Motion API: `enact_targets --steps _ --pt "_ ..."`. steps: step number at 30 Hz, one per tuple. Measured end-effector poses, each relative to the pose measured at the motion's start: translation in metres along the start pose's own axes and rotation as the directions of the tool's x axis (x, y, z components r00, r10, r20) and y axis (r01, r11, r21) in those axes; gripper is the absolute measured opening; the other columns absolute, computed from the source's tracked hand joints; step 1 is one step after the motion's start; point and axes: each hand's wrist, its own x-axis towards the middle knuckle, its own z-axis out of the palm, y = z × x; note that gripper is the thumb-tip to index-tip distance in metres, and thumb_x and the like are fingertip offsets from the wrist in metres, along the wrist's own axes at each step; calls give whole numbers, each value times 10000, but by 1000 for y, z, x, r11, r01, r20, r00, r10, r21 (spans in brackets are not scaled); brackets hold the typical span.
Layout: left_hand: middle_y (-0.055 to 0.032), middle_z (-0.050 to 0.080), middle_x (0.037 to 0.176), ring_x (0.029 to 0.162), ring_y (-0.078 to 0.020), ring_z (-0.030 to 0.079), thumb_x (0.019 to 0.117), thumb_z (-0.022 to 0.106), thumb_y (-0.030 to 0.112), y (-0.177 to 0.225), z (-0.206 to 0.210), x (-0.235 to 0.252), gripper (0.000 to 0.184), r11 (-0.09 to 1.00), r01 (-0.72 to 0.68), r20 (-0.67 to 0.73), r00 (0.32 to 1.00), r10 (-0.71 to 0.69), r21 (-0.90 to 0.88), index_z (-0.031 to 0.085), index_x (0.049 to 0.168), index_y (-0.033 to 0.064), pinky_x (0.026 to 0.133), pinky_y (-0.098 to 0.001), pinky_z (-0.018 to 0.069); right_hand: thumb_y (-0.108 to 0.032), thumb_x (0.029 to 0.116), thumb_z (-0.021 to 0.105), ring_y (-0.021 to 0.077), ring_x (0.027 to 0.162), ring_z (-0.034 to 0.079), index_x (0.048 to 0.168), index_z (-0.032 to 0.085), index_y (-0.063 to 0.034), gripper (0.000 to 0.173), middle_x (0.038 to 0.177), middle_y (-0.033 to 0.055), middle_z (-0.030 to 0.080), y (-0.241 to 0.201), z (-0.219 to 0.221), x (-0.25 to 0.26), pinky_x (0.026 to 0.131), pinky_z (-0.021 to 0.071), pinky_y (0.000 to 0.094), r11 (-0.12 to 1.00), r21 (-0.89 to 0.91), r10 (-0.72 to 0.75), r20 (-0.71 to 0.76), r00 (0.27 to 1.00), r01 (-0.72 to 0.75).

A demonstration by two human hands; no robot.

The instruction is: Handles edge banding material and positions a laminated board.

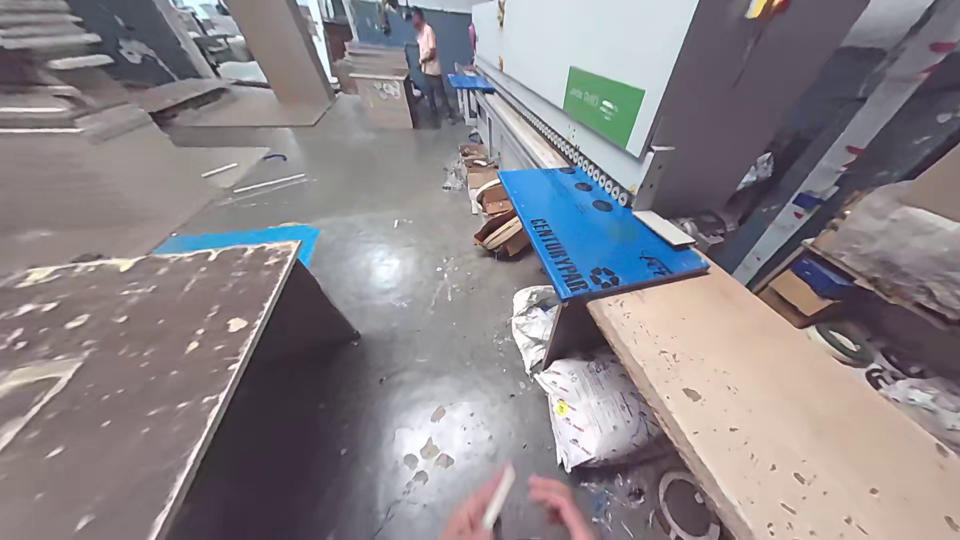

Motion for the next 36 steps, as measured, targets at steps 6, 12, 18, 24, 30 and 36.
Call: enact_targets --steps 6,12,18,24,30,36 --pt "-23 693 808 520 -81 583 772 723 68 45 28 63 923 917 -395 -447 810 380 65 281 1582 67 476 -275 518 -325 1030 467 185 1036 703 1359 565 33 496 1211 138 694 -8 -5 22 877 601 380 938 108 309 178 934 -330" --pt "-100 574 1395 718 -101 666 839 770 112 60 60 98 865 690 -670 -496 517 698 274 321 1578 119 591 -302 612 -222 1078 410 81 860 694 1182 671 35 381 945 61 735 -1 -7 22 794 597 317 994 -36 107 42 993 -106" --pt "-96 712 1262 745 -208 747 1061 392 144 63 61 91 631 870 -445 -146 895 422 -211 75 1600 233 661 -340 633 -198 1063 432 79 606 643 938 640 1 313 688 -11 648 5 -17 24 578 580 278 993 -12 113 -164 980 -116" --pt "-124 751 1046 931 -196 740 945 631 -2 34 63 85 465 957 -285 138 947 289 -51 499 1391 -25 869 -371 619 -205 1055 461 85 604 652 992 667 4 300 704 -5 665 8 -34 20 581 588 274 979 -42 182 -237 954 -197" --pt "-54 743 872 745 -146 736 989 641 256 5 68 77 352 801 -371 81 921 380 470 607 1232 3 745 -371 642 -189 1065 450 85 506 584 955 656 11 307 639 12 622 7 -39 15 509 531 264 878 13 475 -134 870 -478" --pt "-151 737 911 796 -306 739 954 605 102 -3 89 64 257 531 -474 234 858 457 702 659 1181 -7 733 -520 613 -184 1096 456 94 494 584 1040 669 40 314 656 36 635 10 -40 -1 505 537 274 736 62 676 -91 731 -674"
